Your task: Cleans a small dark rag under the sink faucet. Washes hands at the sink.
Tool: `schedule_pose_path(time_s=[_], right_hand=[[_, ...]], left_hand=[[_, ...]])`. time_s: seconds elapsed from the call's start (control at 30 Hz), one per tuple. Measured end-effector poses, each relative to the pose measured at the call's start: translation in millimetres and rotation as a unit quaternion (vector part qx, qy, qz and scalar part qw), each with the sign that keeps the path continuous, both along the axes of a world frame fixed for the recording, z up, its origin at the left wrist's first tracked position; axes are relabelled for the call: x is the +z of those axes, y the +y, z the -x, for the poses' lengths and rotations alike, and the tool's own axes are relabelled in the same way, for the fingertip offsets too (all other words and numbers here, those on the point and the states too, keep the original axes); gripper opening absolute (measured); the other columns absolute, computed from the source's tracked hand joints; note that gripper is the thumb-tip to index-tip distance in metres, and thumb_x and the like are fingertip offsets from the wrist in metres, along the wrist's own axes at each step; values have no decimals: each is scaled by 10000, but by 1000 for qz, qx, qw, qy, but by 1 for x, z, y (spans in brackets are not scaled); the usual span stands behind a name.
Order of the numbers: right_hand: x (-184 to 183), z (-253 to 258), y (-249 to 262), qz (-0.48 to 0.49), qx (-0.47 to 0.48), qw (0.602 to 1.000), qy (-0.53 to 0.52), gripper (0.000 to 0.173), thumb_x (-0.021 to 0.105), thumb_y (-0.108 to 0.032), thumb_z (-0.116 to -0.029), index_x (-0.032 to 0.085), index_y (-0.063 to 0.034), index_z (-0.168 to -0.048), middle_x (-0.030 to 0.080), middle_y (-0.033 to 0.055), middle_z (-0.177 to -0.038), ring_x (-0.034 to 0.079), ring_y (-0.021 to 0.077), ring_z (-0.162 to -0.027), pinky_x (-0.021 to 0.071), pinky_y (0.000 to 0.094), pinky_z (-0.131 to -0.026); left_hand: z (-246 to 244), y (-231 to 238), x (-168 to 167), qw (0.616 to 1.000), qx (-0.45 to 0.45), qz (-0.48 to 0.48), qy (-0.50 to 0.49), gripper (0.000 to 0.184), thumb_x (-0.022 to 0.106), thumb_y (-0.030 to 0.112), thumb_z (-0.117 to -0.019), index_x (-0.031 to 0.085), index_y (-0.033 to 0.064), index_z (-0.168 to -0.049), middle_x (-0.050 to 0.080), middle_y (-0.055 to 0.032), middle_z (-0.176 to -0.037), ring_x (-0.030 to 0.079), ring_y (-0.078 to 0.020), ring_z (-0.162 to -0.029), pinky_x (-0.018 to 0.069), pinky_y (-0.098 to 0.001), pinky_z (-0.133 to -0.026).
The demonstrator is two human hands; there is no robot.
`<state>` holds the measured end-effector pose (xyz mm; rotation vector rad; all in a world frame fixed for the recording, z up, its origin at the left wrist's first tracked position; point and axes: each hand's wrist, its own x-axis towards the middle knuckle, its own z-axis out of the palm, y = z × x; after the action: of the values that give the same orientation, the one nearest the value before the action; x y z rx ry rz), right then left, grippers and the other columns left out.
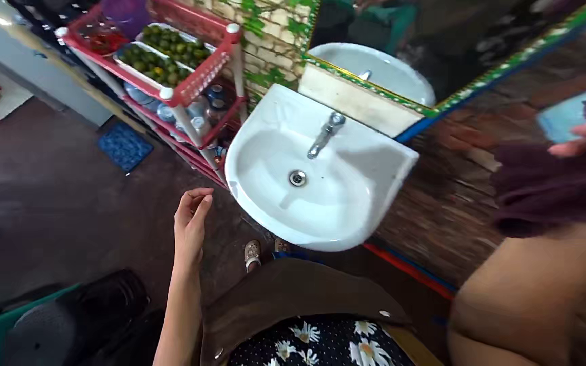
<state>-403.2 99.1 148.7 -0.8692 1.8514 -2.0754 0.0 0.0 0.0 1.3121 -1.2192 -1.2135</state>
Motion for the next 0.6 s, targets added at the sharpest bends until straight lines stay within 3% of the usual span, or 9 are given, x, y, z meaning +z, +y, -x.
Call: schedule_pose_path(time_s=[0.1, 0.17, 0.2, 0.27, 0.3, 0.33, 0.4, 0.5, 0.6], right_hand=[[-47, 46, 50, 54, 57, 997, -11, 401, 172, -166, -1084, 518, -70, -1264, 731, -5, -1080, 719, 119, -966, 604, 311, -867], [-55, 28, 53, 18, 49, 998, -45, 430, 141, -326, -1102, 431, -146, -1362, 710, -25, -1196, 718, 142, -1019, 608, 342, -886], [-66, 15, 51, -14, 14, 999, -34, 411, 206, -324, -1118, 407, -99, -1396, 697, 7, -1234, 709, 146, -1062, 601, 345, -929], [-102, -4, 44, -118, -40, 986, 110, 450, 371, -181, -1098, 415, 172, -1372, 623, 201, -1288, 644, 165, -1170, 526, 323, -1038], [-123, -8, 39, -171, -34, 964, 202, 480, 442, -196, -1082, 487, 237, -1284, 608, 308, -1248, 619, 241, -1190, 493, 362, -1054], [-144, -9, 32, -226, -1, 935, 275, 521, 465, -276, -1080, 555, 213, -1235, 612, 357, -1224, 614, 342, -1206, 480, 455, -1062], [-181, -7, 9, -322, 94, 871, 358, 607, 419, -435, -1075, 608, 101, -1289, 583, 332, -1341, 513, 466, -1332, 364, 646, -1125], [-213, 9, -24, -375, 116, 797, 459, 672, 312, -489, -1083, 519, 24, -1465, 299, 184, -1663, 181, 397, -1566, 42, 764, -1184], [-208, 28, -59, -354, 141, 755, 533, 651, 305, -439, -1088, 614, 84, -1324, 320, 209, -1647, 239, 383, -1554, 90, 696, -1225]], left_hand=[[26, -10, -6, 998, -56, 0, -11, 196, 545, 123, -993, 622, 11, -1134, 664, -13, -1050, 650, -73, -960, 553, -267, -873], [47, -15, -8, 995, -103, 4, -9, 216, 545, 142, -990, 633, 14, -1139, 666, -14, -1055, 647, -75, -965, 551, -276, -875], [59, -15, -7, 991, -131, 6, -2, 215, 547, 145, -990, 635, 19, -1140, 662, -17, -1071, 645, -84, -996, 553, -291, -895], [80, -14, -1, 982, -186, 15, 13, 207, 563, 144, -992, 642, 23, -1140, 661, -22, -1112, 644, -94, -1051, 558, -306, -926], [89, -14, 2, 978, -209, 20, 15, 198, 569, 142, -993, 647, 26, -1134, 657, -23, -1125, 644, -91, -1063, 562, -299, -929], [96, -13, 4, 974, -226, 25, 14, 190, 573, 140, -994, 652, 31, -1128, 652, -25, -1141, 641, -88, -1079, 564, -290, -935], [102, -13, 5, 969, -245, 34, 0, 194, 580, 154, -992, 678, 49, -1122, 643, -30, -1172, 621, -98, -1123, 548, -292, -953], [94, -15, -2, 969, -241, 43, -31, 211, 584, 170, -995, 693, 40, -1120, 647, -46, -1176, 618, -105, -1144, 542, -292, -970], [85, -14, -10, 978, -205, 17, -43, 194, 574, 142, -989, 676, 34, -1112, 654, -23, -1139, 634, -71, -1080, 553, -261, -927]])
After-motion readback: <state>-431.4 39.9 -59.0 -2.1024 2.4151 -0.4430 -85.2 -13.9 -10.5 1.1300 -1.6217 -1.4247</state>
